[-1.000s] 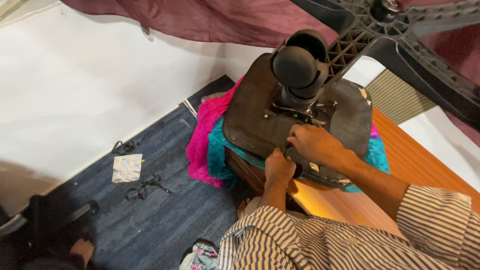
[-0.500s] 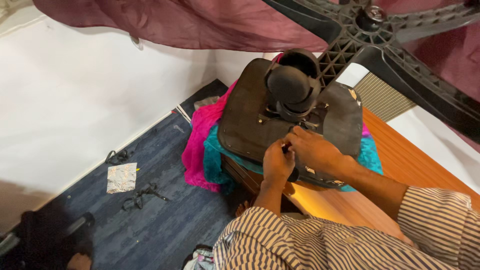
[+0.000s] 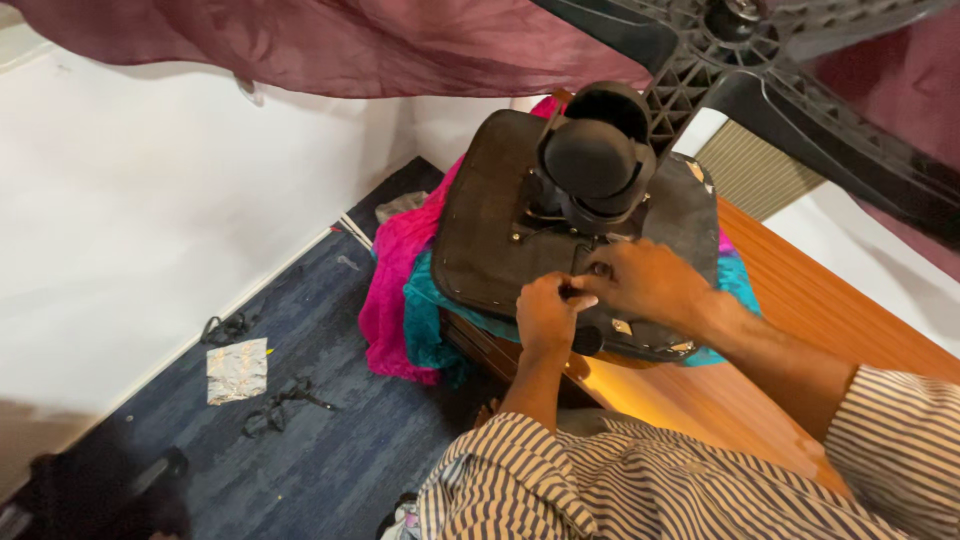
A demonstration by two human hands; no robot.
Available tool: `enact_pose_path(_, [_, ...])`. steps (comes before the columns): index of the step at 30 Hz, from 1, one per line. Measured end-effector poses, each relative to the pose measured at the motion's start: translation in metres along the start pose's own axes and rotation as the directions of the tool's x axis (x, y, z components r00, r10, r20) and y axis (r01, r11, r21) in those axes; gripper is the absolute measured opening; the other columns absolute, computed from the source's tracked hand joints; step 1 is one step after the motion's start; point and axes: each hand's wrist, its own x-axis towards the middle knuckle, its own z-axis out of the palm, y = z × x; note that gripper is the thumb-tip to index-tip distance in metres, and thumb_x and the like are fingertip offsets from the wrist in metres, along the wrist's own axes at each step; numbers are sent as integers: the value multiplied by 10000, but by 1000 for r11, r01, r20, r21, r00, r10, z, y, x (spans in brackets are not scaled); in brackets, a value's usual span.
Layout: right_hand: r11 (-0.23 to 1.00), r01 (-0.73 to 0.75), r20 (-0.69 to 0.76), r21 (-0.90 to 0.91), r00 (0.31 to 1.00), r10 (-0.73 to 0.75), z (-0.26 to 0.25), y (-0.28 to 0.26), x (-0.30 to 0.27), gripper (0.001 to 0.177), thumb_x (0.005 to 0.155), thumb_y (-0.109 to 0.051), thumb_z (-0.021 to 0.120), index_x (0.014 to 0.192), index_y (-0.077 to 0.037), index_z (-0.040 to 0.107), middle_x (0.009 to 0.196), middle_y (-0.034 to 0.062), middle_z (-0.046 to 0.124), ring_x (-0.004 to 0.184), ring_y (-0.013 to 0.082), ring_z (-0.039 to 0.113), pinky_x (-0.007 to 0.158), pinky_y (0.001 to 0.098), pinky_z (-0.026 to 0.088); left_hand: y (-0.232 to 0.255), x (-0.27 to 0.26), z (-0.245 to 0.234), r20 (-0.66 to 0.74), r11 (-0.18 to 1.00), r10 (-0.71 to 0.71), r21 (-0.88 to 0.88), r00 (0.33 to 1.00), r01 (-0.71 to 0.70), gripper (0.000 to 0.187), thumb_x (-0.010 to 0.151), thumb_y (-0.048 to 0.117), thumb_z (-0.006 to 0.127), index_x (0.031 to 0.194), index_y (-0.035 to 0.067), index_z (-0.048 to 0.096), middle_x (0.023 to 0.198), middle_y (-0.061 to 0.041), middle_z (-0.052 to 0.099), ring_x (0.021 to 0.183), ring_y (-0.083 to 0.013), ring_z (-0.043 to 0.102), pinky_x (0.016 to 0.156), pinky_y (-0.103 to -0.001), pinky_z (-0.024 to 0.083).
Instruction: The person uses a screwdriver to tighten screws on the underside of an overturned office chair. They work on multiple screw locations around the chair base while it rests on a wooden table.
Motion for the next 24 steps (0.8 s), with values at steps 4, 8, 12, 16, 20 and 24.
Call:
enact_pose_path(4, [992, 126, -146, 23, 982, -121, 6, 11, 5, 291, 874, -337, 702, 997, -88, 789, 929, 164, 760, 880, 393, 724, 791, 492, 565, 5, 1, 0, 9, 1000, -13, 20, 1000, 12, 372, 731, 229, 897, 1019, 45, 752, 979, -147, 760, 930, -341, 732, 804, -448, 571])
enact_pose_path(8, [980, 193, -168, -48, 966, -199, 11, 19, 9, 281, 883, -308, 702, 1046, -92, 780, 961, 163, 762, 894, 396, 716, 802, 496, 560, 0, 2, -1, 6, 990, 139, -31, 990, -139, 351, 770, 161, 852, 1081, 45, 739, 1060, -160, 754, 993, -343, 725, 855, -435, 570])
enact_pose_path(12, [969, 244, -207, -46, 946, -248, 10, 25, 5, 339, 849, -248, 730, 1140, -74, 740, 977, 168, 757, 890, 400, 716, 798, 501, 557, -5, 0, 0, 64, 992, 109, -62, 992, -105, 358, 849, 118, 786, 1197, 74, 715, 1156, -171, 730, 1075, -357, 693, 888, -443, 551])
enact_pose_path(16, [973, 230, -121, -35, 965, -232, 6, 19, 0, 318, 824, -197, 727, 1129, -117, 760, 993, 146, 770, 913, 364, 732, 809, 459, 578, 1, -1, -2, 70, 985, 153, -93, 986, -146, 392, 848, 90, 765, 1233, 80, 691, 1161, -164, 718, 1074, -344, 694, 895, -428, 558])
enact_pose_path(20, [890, 437, -245, 129, 884, -399, 1, 7, -10, 324, 803, -175, 721, 1110, -91, 778, 1031, 150, 771, 930, 337, 748, 786, 424, 583, 11, -1, -10, 92, 994, 107, -15, 990, -106, 340, 836, 138, 809, 1154, 70, 709, 1111, -142, 752, 1056, -327, 715, 881, -430, 567])
enact_pose_path(24, [944, 253, -282, 211, 941, -189, 0, -2, -15, 483, 798, -287, 782, 1224, -72, 706, 1063, 188, 752, 882, 344, 760, 752, 425, 578, 17, 0, -13, 54, 999, 40, 18, 998, -41, 343, 749, 167, 880, 1013, 47, 697, 1041, -112, 766, 989, -291, 741, 842, -410, 583])
